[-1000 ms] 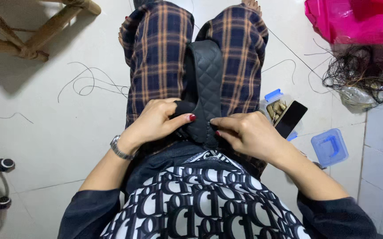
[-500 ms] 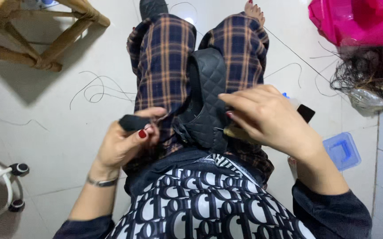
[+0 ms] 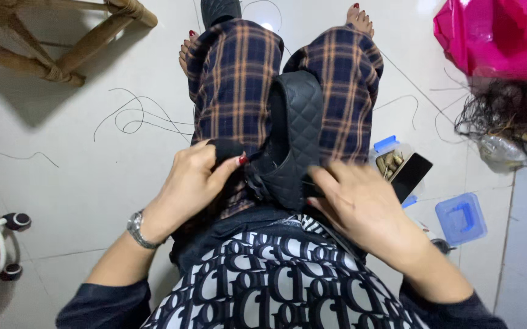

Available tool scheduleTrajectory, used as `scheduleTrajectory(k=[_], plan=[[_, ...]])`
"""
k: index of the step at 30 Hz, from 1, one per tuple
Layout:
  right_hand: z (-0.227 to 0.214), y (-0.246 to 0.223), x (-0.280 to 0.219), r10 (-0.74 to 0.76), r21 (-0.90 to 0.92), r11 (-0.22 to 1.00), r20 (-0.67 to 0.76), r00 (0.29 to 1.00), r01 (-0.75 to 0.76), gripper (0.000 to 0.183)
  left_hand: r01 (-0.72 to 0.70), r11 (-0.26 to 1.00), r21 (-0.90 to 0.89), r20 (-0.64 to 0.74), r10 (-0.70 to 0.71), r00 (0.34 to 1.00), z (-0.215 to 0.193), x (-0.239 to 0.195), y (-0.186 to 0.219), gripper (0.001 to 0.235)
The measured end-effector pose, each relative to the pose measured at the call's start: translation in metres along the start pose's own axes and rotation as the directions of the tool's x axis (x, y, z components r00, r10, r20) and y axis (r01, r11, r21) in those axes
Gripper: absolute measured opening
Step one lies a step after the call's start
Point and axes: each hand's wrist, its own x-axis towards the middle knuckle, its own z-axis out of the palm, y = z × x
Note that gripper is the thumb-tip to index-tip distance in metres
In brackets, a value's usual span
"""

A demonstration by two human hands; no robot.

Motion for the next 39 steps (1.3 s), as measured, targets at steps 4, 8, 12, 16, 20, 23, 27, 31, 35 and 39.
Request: scheduleTrajectory(k=[4, 8, 12, 16, 20, 23, 27, 31, 35, 39], plan=[[0.028, -0.005, -0.02, 0.211, 0.097, 0.963, 0.309, 0.927, -0.252, 0.021, 0.025, 0.958, 0.285, 0.206, -0.087, 0.975, 0.01, 0.018, -0.013, 0.035], [0.04, -0.014, -0.024, 0.291, 0.13, 0.933, 0.277, 0.916, -0.336, 0.029, -0.109, 0.95, 0.292, 0.486, -0.049, 0.873, 0.036, 0.046, -0.003, 0.034], [0.038, -0.019, -0.03, 0.35, 0.055, 0.922, 0.312, 0.883, -0.384, 0.032, -0.05, 0.982, 0.18, 0.762, -0.107, 0.639, 0.019, 0.071, 0.0, 0.034], [-0.008, -0.011, -0.06, 0.445, -0.068, 0.875, 0.501, 0.742, -0.479, 0.057, 0.12, 0.991, 0.057, 0.683, -0.126, 0.719, 0.011, 0.056, -0.008, 0.026], [-0.041, 0.025, -0.122, 0.591, -0.307, 0.799, 0.561, 0.58, -0.517, 0.049, 0.094, 0.973, -0.21, 0.299, -0.028, 0.954, 0.022, 0.027, -0.006, 0.02], [-0.013, 0.037, -0.104, 0.227, 0.3, 0.877, 0.433, 0.872, -0.377, 0.027, -0.005, 0.973, -0.23, 0.061, 0.02, 0.998, 0.028, 0.015, -0.005, 0.03], [0.007, 0.029, -0.088, 0.219, 0.546, 0.724, 0.397, 0.891, -0.421, 0.034, -0.031, 0.996, 0.086, -0.14, 0.043, 0.989, 0.023, -0.014, -0.039, 0.014], [0.035, 0.017, -0.061, 0.403, 0.577, 0.766, -0.09, 0.911, -0.282, 0.035, 0.061, 0.998, 0.022, -0.222, -0.055, 0.973, 0.002, -0.017, -0.037, 0.029], [0.066, 0.018, -0.033, 0.257, 0.892, 0.452, -0.14, 0.956, 0.009, 0.01, 0.021, 0.998, -0.055, -0.138, -0.028, 0.99, 0.011, -0.011, -0.01, 0.009], [0.036, 0.06, -0.067, -0.047, 0.976, 0.201, -0.071, 0.996, 0.079, 0.021, 0.007, 1.0, 0.006, -0.018, -0.007, 1.0, 0.045, -0.022, -0.054, 0.004]])
